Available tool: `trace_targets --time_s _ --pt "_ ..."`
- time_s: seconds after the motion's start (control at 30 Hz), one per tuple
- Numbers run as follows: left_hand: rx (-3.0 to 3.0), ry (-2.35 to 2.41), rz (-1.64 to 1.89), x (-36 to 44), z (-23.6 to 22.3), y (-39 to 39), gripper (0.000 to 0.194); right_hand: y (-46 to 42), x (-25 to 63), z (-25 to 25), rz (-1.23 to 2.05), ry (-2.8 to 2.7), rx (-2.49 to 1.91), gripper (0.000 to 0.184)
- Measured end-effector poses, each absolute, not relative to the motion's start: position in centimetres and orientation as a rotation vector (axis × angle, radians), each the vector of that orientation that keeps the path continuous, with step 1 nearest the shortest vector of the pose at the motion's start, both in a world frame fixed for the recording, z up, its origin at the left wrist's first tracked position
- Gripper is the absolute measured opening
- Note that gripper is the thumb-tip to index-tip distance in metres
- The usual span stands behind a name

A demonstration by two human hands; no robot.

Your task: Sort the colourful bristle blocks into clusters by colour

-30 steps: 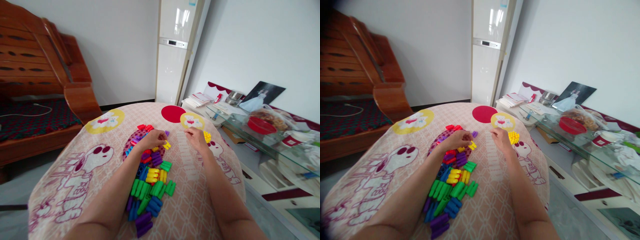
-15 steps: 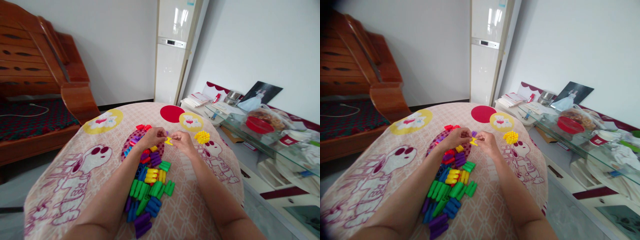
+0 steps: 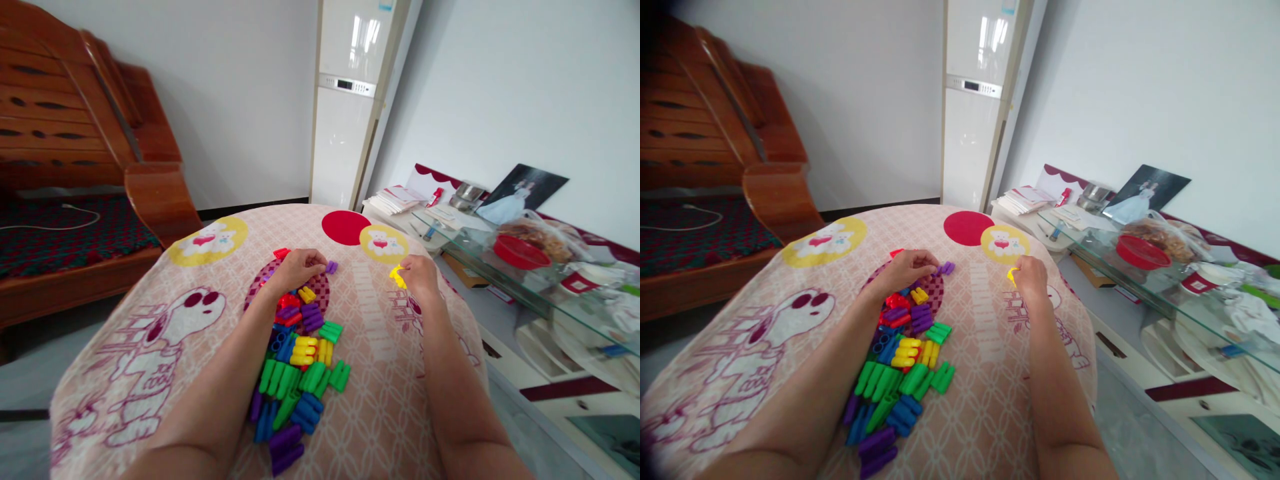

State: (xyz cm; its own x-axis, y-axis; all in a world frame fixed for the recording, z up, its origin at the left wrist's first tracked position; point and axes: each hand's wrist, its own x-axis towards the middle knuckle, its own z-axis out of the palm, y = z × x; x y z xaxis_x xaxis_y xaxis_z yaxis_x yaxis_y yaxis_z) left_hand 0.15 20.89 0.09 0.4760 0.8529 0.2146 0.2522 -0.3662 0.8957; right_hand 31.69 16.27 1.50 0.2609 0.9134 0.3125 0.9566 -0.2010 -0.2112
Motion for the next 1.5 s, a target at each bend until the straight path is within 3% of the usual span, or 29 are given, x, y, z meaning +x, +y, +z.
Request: trace_targets --time_s 0.27,0.43,0.6,0.73,0.9,1.0,1.2,1.5 --pt "1.922 1.008 0.853 -0.6 -0.2 21.5 0.021 16.4 30.4 0.2 -0.291 -1.83 -2.346 0.024" --pt "2.262 1.067 0.525 -0.9 0.3 21.0 0.018 16.4 29.3 0.5 -0.319 -1.801 -2.291 0.02" --pt "2.405 1.217 0.274 -0.5 -0.5 20.6 0.021 16.0 25.8 0.5 -0.092 -1.919 -2.024 0.018" --pt "2.448 1.283 0.178 -0.4 -0.4 20.5 0.009 15.4 22.9 -0.2 0.179 -2.078 -1.667 0.015" --pt "2.238 1.147 0.559 0.2 0.7 20.2 0.008 15.2 21.5 -0.8 0.475 -2.052 -1.41 0.016" --pt "1.992 0.94 0.789 0.8 1.1 19.9 0.021 15.4 21.4 -1.1 0.679 -1.944 -1.331 0.023" --pt "1.646 0.827 0.897 1.5 1.1 19.7 0.026 15.5 21.3 -1.2 1.031 -1.691 -1.191 0.031" --pt "1.584 0.859 0.847 2.2 0.9 19.5 0.029 15.8 21.1 -0.2 1.012 -1.33 -1.163 0.036"
